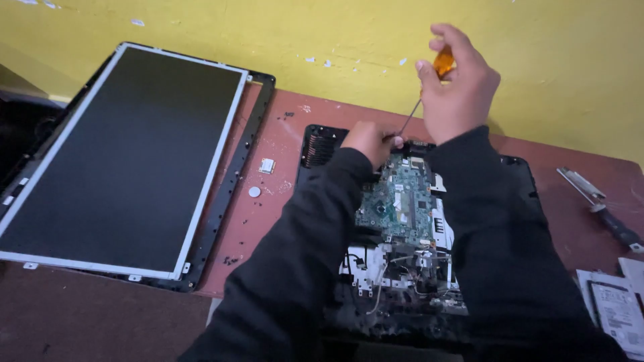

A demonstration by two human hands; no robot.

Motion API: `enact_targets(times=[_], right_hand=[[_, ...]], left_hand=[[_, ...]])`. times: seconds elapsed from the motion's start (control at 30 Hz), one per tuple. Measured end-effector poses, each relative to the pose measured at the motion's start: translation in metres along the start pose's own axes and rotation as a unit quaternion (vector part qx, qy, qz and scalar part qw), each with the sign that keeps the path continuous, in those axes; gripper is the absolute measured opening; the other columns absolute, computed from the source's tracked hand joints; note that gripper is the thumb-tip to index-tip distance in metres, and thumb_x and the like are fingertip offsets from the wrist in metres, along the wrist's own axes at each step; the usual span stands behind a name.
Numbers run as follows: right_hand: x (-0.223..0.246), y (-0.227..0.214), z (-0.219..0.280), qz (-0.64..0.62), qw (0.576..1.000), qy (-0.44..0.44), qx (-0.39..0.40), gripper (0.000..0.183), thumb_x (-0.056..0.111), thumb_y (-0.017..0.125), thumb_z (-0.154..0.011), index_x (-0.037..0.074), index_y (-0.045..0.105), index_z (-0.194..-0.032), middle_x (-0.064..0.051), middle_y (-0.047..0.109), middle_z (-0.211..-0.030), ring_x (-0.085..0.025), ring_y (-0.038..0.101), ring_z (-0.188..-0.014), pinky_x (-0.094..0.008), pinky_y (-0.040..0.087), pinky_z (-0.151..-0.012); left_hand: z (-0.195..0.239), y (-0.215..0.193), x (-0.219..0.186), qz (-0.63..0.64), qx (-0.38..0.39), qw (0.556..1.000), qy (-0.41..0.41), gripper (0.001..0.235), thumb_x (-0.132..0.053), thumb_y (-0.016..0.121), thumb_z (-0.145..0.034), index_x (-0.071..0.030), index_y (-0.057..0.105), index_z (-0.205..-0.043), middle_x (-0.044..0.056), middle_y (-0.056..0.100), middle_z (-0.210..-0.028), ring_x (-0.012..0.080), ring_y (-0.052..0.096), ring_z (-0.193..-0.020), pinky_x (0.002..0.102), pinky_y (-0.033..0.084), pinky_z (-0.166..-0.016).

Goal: The person uses a screwdriver to remove screws from the motherboard area of a disassembled laptop. They then use their hands to disconnect cables and remove components from the laptop chassis.

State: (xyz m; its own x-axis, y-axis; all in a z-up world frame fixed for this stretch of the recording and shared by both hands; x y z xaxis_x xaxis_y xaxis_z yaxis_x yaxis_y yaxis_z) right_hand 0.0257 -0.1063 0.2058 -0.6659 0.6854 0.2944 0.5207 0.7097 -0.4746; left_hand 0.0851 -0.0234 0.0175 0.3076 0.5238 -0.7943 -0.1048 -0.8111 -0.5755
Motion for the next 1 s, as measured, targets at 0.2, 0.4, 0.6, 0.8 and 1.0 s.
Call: enact_targets(times=[0.2, 0.4, 0.6, 0.8, 1.0], right_hand=[[-0.021, 0.018, -0.003, -0.128, 0.985, 0.097, 0.056, 0.040, -0.011, 0.068, -0.101, 0.010, 0.059, -0.134, -0.022, 0.067, -0.132, -0.025, 0.081, -0.087, -0.035, 0.072, -0.079], [-0.029, 0.022, -0.003, -0.205, 0.969, 0.098, 0.098, 0.043, -0.018, 0.055, -0.095, 0.012, 0.054, -0.125, -0.029, 0.068, -0.131, -0.031, 0.081, -0.099, -0.035, 0.070, -0.077], [-0.027, 0.026, -0.002, -0.318, 0.937, 0.088, 0.115, 0.040, -0.022, 0.049, -0.097, 0.011, 0.048, -0.118, -0.032, 0.070, -0.123, -0.034, 0.078, -0.086, -0.042, 0.071, -0.086], [-0.030, 0.066, -0.001, -0.449, 0.874, 0.141, 0.120, 0.047, -0.027, 0.034, -0.080, 0.014, 0.045, -0.101, -0.010, 0.054, -0.089, -0.028, 0.079, -0.105, -0.026, 0.036, -0.045], [-0.033, 0.071, -0.004, -0.480, 0.859, 0.146, 0.098, 0.024, -0.008, 0.050, -0.094, 0.010, 0.050, -0.110, -0.010, 0.053, -0.095, -0.013, 0.036, -0.053, -0.023, 0.036, -0.048]], left_hand=[[-0.008, 0.004, 0.010, 0.004, -0.039, 0.998, 0.059, 0.030, -0.020, 0.069, -0.095, -0.009, 0.064, -0.068, 0.010, 0.060, -0.060, 0.0250, 0.060, -0.061, 0.034, 0.041, -0.063], [-0.013, 0.009, 0.017, 0.008, -0.043, 0.998, 0.055, 0.045, -0.018, 0.075, -0.094, -0.012, 0.045, -0.061, 0.007, 0.045, -0.057, 0.0221, 0.045, -0.057, 0.032, 0.037, -0.062], [-0.012, 0.010, 0.017, -0.007, -0.053, 0.998, 0.045, 0.051, -0.022, 0.081, -0.092, -0.013, 0.042, -0.061, 0.006, 0.040, -0.057, 0.0214, 0.042, -0.056, 0.034, 0.036, -0.060], [-0.010, 0.003, 0.024, -0.017, -0.073, 0.996, 0.042, 0.051, -0.026, 0.083, -0.088, -0.013, 0.042, -0.060, 0.006, 0.045, -0.055, 0.0235, 0.045, -0.056, 0.034, 0.035, -0.059], [-0.006, 0.003, 0.017, -0.015, -0.097, 0.992, 0.074, 0.042, -0.027, 0.082, -0.084, -0.013, 0.051, -0.060, 0.012, 0.051, -0.055, 0.0303, 0.050, -0.055, 0.038, 0.039, -0.059]])
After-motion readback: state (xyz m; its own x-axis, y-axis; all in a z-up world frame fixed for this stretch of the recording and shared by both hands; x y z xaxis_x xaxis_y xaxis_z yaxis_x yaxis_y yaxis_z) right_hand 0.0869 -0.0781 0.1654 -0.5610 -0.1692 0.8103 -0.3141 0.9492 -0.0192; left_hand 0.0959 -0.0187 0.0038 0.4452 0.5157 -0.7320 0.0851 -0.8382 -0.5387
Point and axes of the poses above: each hand's wrist, its own z-axis away from the middle knuckle, its own y-axis out of the palm, x = y × z, the point moved 9 cm from there along -z, towards the middle knuckle
